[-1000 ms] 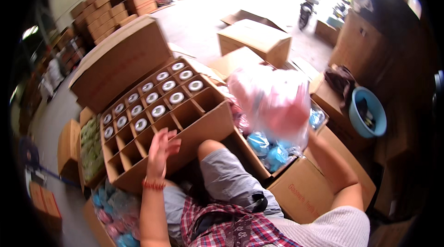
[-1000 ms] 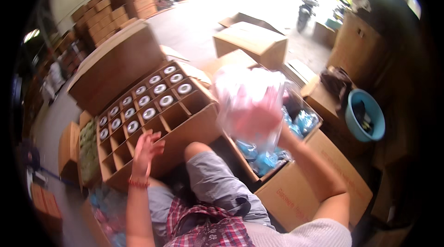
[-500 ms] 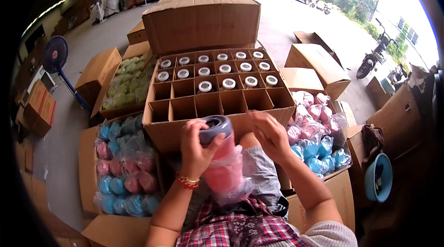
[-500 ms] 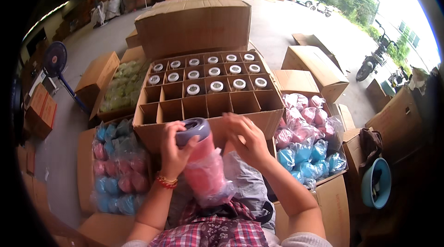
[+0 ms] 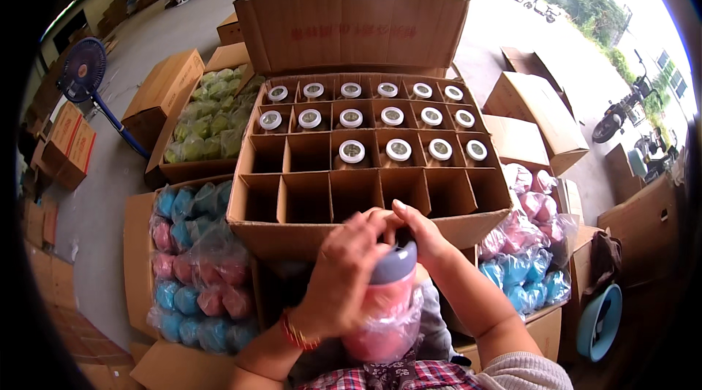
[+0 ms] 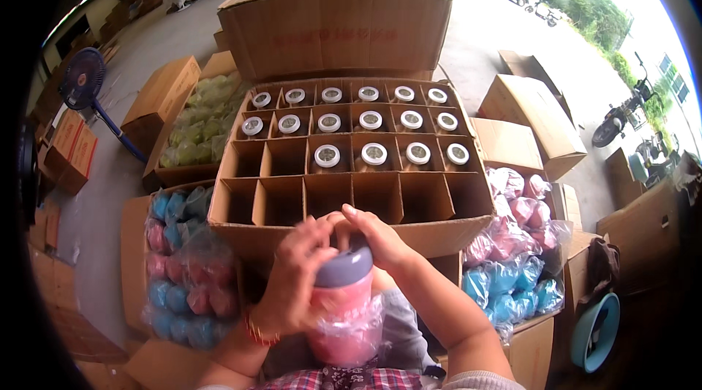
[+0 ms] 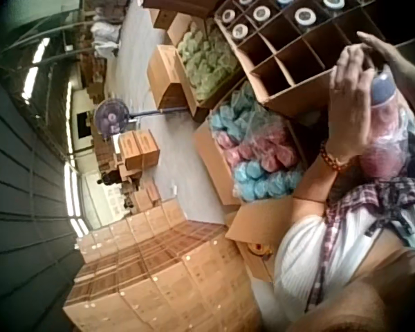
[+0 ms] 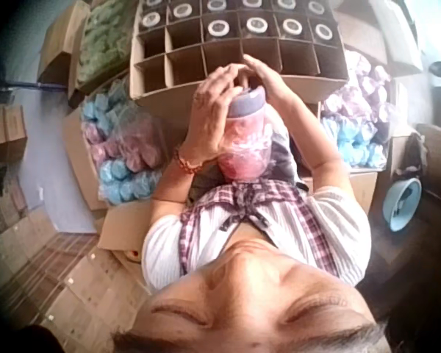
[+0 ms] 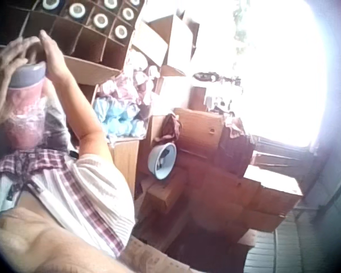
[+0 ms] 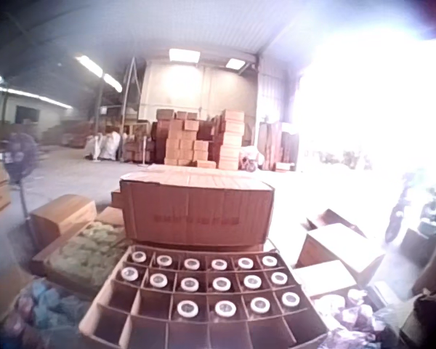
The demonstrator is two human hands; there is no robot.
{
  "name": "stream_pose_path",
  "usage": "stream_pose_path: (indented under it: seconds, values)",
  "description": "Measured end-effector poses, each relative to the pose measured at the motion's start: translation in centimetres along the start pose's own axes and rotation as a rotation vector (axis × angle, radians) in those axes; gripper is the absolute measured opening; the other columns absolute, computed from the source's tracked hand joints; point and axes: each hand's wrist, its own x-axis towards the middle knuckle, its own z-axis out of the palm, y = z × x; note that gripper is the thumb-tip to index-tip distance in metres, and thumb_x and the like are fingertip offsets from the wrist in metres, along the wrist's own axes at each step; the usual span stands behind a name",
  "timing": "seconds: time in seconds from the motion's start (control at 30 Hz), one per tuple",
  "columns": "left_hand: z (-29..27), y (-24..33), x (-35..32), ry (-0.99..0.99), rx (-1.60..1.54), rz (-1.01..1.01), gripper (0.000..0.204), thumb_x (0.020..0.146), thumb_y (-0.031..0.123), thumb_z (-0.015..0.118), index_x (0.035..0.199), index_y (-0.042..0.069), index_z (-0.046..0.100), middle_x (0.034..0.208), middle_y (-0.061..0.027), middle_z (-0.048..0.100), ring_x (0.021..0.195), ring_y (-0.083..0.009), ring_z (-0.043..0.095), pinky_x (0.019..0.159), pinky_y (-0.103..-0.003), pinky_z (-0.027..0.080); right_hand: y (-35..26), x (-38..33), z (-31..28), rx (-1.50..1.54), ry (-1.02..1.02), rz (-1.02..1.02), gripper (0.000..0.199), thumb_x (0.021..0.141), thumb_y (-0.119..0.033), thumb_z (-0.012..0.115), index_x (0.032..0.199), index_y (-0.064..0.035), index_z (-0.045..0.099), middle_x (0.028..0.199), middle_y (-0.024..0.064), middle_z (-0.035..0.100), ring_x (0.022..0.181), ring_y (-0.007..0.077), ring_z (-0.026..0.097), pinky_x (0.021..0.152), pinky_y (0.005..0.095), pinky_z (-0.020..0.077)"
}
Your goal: The person sits on the floor and assembles cups by taking a pink or blue cup from a plastic bag, inserting a metal inner liner, and screwing on a lid. They repeat this process for multiple cups, placing the finished items into a cardboard box.
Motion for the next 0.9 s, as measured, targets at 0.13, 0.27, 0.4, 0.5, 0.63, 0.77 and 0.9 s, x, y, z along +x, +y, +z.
stream_pose_path:
  seconds: [0.13, 0.27, 0.4, 0.5, 0.63, 0.77, 0.9]
  values:
    - [-0.8, 0.3, 1.8, -0.132, -0.152, 0.146, 0.057, 0.085, 0.038, 0.067, 0.128, 0.005, 0.051, 0.137, -0.0196, 0.049, 0.126, -0.0322, 0.047, 0.102, -0.046, 0.037, 2.9, 5.4, -0.7, 0.441, -0.289, -0.141, 0.045, 0.099, -0.039, 0.046, 0.082, -0.0009, 0.060, 0.100, 0.0172, 0.063, 0.099, 0.0266, 0.058, 0.093, 0.0378, 0.0461]
    - [-0.9, -7.4, 0.0, 0.235, -0.640, -0.252, 0.062, 0.096, 0.053, 0.045, 0.132, 0.002, 0.045, 0.142, -0.0227, 0.043, 0.128, -0.0310, 0.047, 0.102, -0.041, 0.040, -2.9, -0.2, -0.3, -0.187, 0.263, -0.270, 0.048, 0.099, -0.042, 0.045, 0.117, 0.0019, 0.054, 0.133, 0.0201, 0.052, 0.124, 0.0273, 0.050, 0.107, 0.0394, 0.0354]
    - [2.6, -7.0, 0.1, -0.035, -0.633, -0.171, 0.071, 0.095, 0.057, 0.043, 0.139, 0.001, 0.036, 0.148, -0.0251, 0.032, 0.140, -0.0383, 0.029, 0.114, -0.050, 0.020, -3.1, -2.5, 1.9, -0.236, 0.041, -0.271, 0.065, 0.098, -0.050, 0.037, 0.142, -0.0018, 0.036, 0.153, 0.0189, 0.027, 0.143, 0.0300, 0.026, 0.115, 0.0462, 0.0183]
    - [1.3, -0.7, 3.8, -0.153, 0.142, 0.158, 0.061, 0.090, 0.047, 0.056, 0.132, 0.005, 0.047, 0.145, -0.0240, 0.037, 0.138, -0.0384, 0.032, 0.112, -0.055, 0.022, 2.0, 3.0, -2.5, 0.217, -0.032, -0.126, 0.062, 0.100, -0.048, 0.028, 0.144, -0.0045, 0.035, 0.147, 0.0184, 0.039, 0.135, 0.0289, 0.041, 0.113, 0.0425, 0.0284]
    - [-0.8, 2.0, 8.3, -0.310, -0.494, 0.380, 0.051, 0.083, 0.034, 0.066, 0.125, 0.006, 0.057, 0.132, -0.0212, 0.051, 0.131, -0.0358, 0.044, 0.109, -0.058, 0.027, 0.7, 7.2, -0.3, 0.288, 0.106, 0.166, 0.042, 0.097, -0.036, 0.053, 0.129, -0.0084, 0.051, 0.129, 0.0125, 0.056, 0.117, 0.0260, 0.055, 0.095, 0.0418, 0.0472]
    - [-1.5, -7.3, 3.9, 0.130, -0.563, -0.128, 0.056, 0.095, 0.043, 0.047, 0.128, -0.001, 0.049, 0.139, -0.0215, 0.045, 0.132, -0.0319, 0.041, 0.109, -0.044, 0.032, -4.5, 0.3, -0.7, 0.024, 0.309, -0.353, 0.048, 0.100, -0.041, 0.041, 0.127, -0.0027, 0.049, 0.135, 0.0173, 0.053, 0.128, 0.0281, 0.048, 0.108, 0.0441, 0.0339]
    - [3.2, -5.2, 2.0, 0.110, -0.569, -0.251, 0.078, 0.093, 0.059, 0.046, 0.138, -0.003, 0.035, 0.145, -0.0279, 0.032, 0.131, -0.0353, 0.039, 0.107, -0.046, 0.031, -1.9, -0.8, 1.1, -0.177, 0.058, -0.320, 0.063, 0.099, -0.049, 0.036, 0.139, -0.0009, 0.042, 0.138, 0.0143, 0.050, 0.133, 0.0267, 0.041, 0.114, 0.0429, 0.0239]
